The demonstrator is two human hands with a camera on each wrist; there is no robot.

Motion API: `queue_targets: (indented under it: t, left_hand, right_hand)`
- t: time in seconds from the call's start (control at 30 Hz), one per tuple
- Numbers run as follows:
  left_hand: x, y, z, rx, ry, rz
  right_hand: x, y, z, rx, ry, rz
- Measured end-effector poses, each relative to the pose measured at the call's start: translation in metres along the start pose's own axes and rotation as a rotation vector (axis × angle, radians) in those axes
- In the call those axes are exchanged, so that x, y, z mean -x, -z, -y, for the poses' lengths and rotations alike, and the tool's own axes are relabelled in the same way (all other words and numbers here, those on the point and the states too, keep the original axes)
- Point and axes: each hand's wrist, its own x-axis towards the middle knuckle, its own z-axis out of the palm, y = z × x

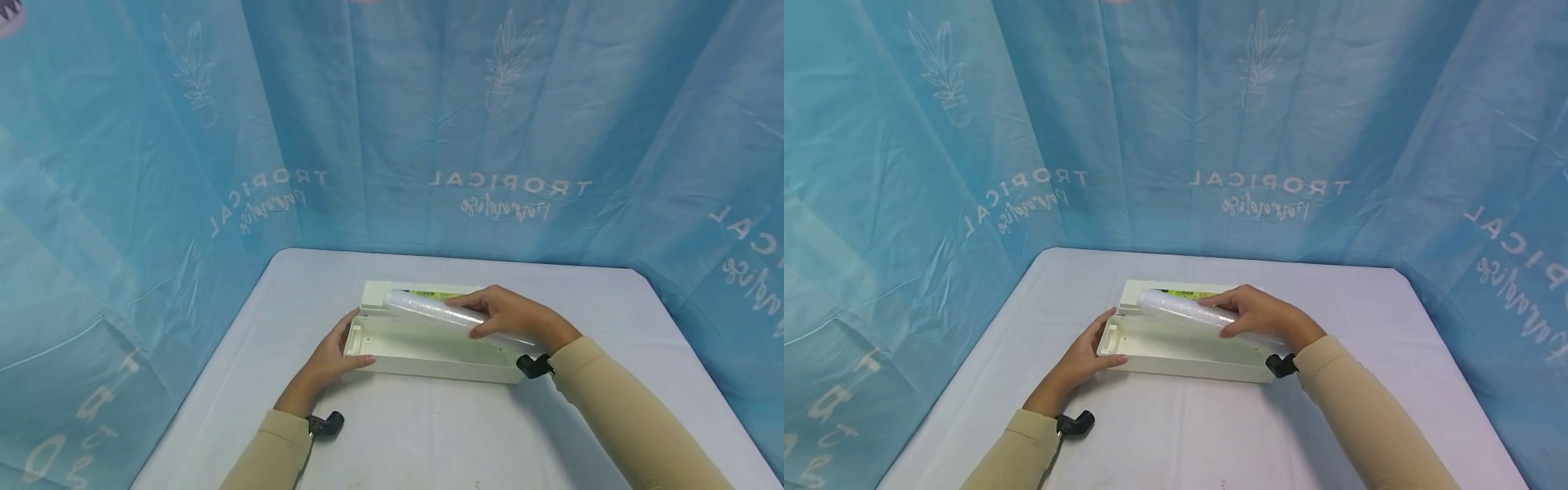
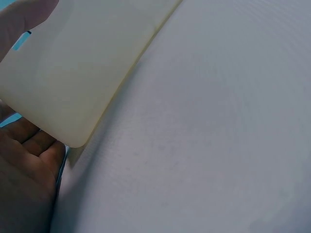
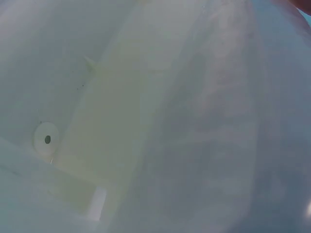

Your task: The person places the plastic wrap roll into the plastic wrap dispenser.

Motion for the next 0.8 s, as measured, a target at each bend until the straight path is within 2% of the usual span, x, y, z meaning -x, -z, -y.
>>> queue_targets:
  t: [0.13, 0.43, 0.57, 0.8]
  left_hand:
    - [-0.001, -0.001, 0.0, 0.007, 0.007, -0.002]
    - [0.001, 0.003, 0.006, 0.031, -0.012, 0.01]
    - [0.001, 0.003, 0.005, 0.023, -0.008, 0.014]
    - [0.0, 0.003, 0.004, 0.031, -0.012, 0.024]
  right_hand:
    - [-0.002, -0.002, 0.003, -0.025, -0.024, 0.013]
    - [-0.01, -0.005, 0.004, -0.012, 0.02, 0.054]
    - [-0.013, -0.007, 0.006, -0.014, 0.012, 0.075]
    - [-0.02, -0.013, 0.007, 0.021, 0.053, 0.111]
